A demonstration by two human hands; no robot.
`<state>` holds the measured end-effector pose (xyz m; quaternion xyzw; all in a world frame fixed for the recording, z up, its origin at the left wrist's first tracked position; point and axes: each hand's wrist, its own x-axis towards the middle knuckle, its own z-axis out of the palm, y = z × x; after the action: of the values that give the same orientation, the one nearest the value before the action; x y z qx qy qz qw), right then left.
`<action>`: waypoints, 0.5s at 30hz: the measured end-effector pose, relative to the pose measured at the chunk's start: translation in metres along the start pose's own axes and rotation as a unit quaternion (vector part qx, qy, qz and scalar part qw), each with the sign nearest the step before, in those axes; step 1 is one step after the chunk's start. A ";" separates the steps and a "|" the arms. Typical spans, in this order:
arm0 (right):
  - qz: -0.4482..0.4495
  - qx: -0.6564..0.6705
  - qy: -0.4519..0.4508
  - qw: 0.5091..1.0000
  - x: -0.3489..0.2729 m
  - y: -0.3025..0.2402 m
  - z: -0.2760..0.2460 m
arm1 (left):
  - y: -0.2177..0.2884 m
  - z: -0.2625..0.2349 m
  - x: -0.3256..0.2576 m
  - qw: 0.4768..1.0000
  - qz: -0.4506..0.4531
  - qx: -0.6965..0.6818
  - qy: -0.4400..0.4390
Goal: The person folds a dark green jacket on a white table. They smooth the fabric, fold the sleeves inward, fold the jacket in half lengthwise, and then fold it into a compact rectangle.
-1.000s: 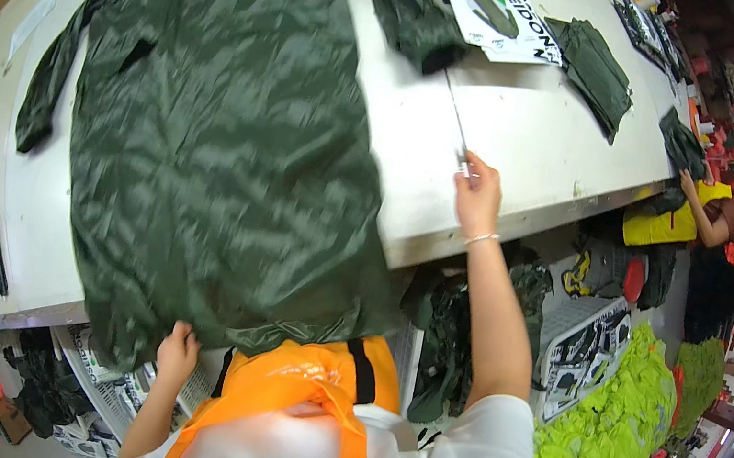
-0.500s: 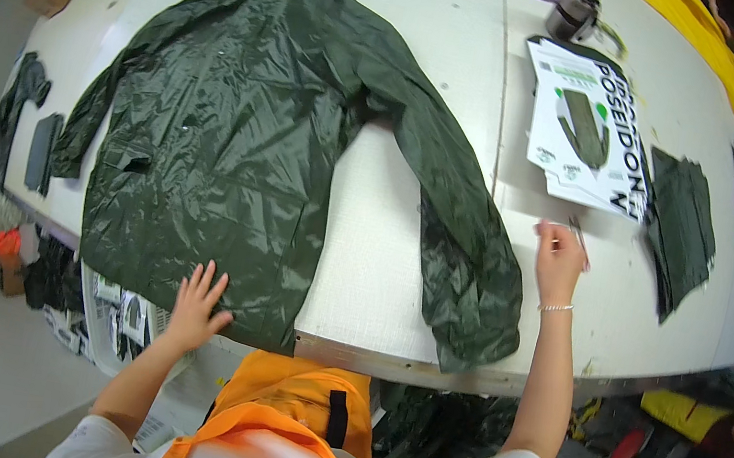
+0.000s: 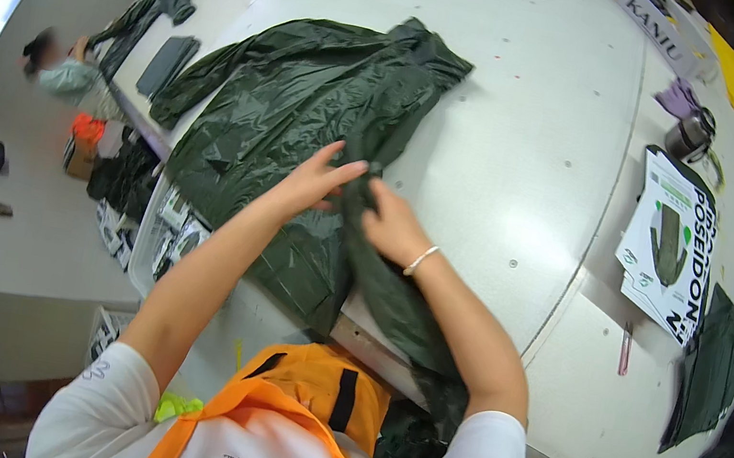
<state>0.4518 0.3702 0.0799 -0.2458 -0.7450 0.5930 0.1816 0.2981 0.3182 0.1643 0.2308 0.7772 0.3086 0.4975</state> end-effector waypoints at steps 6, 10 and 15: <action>0.121 0.439 -0.127 0.881 -0.018 -0.047 0.027 | -0.020 -0.072 -0.042 0.993 0.112 0.025 -0.034; 0.197 0.374 0.168 0.891 -0.026 0.022 0.121 | 0.002 -0.156 -0.162 0.957 0.270 0.088 -0.056; 0.235 0.221 0.368 0.872 -0.017 0.043 0.199 | -0.006 -0.295 -0.271 0.790 0.570 0.015 -0.225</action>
<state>0.3603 0.2103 -0.0075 -0.5675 -0.3939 0.6339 0.3477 0.1352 0.0593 0.4238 0.7022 0.3746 0.4641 0.3888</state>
